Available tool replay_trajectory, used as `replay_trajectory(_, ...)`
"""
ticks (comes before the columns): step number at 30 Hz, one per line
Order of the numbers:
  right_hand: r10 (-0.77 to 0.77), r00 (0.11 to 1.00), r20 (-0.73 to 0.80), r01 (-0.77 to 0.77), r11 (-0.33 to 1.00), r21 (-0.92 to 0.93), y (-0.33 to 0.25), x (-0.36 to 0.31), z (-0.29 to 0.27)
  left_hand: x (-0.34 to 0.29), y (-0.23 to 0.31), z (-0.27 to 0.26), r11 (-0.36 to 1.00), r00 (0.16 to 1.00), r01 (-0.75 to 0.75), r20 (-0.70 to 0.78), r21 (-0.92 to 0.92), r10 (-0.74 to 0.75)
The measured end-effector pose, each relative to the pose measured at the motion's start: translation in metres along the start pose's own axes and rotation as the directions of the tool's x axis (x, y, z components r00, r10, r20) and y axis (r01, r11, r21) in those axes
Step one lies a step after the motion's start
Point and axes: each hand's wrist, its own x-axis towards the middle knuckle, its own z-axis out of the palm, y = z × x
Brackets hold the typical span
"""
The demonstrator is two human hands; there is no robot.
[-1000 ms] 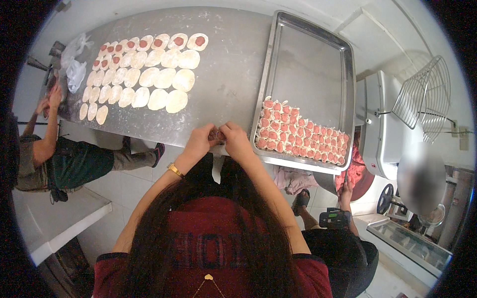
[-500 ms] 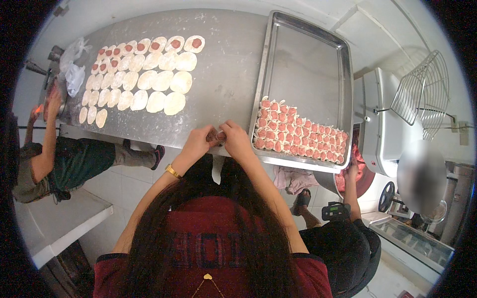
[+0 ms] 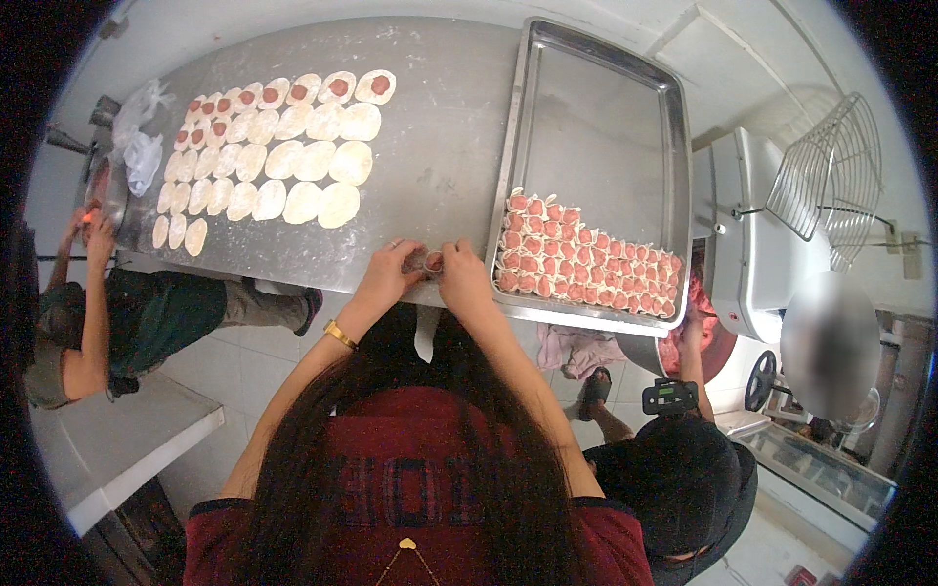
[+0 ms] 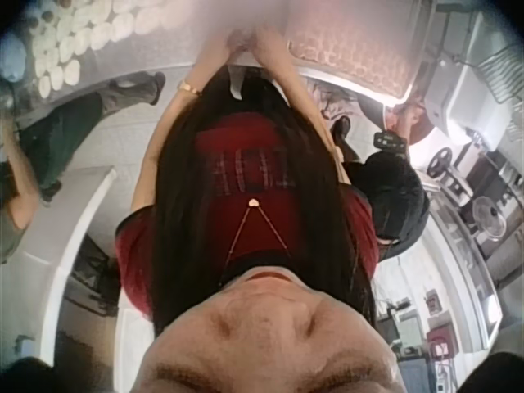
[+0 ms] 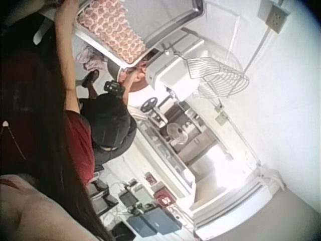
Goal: The person repeatedly picks up small circular dough pieces, places a portion of meat filling in the center, folds the dough over, and seals the edges to form dumplings. The finished dumplings are placed in neat rows on a metal tray. A coworker is visible preparing dough and filling in the background.
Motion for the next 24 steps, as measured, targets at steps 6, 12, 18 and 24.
replay_trajectory(6, -0.008, 0.999, -0.050, 0.014, 0.992, 0.124, 0.002, 0.009, 0.007, 0.004, 0.003, 0.005, 0.991, 0.999, 0.027, -0.029, -0.133, -0.032)
replay_trajectory(12, -0.065, 0.996, -0.063, 0.075, 0.980, 0.182, 0.007, 0.011, 0.003, 0.005, 0.003, 0.008, 0.986, 0.992, 0.115, -0.033, -0.120, -0.120)
replay_trajectory(18, -0.080, 0.997, -0.020, 0.081, 0.994, 0.079, 0.002, 0.009, 0.007, 0.012, -0.015, -0.008, 0.976, 0.981, 0.139, -0.108, -0.166, -0.158)
replay_trajectory(24, 0.045, 0.998, -0.034, -0.031, 0.938, 0.344, 0.004, 0.005, -0.022, 0.102, -0.037, -0.064, 0.986, 0.928, 0.029, -0.371, 0.167, 0.035)
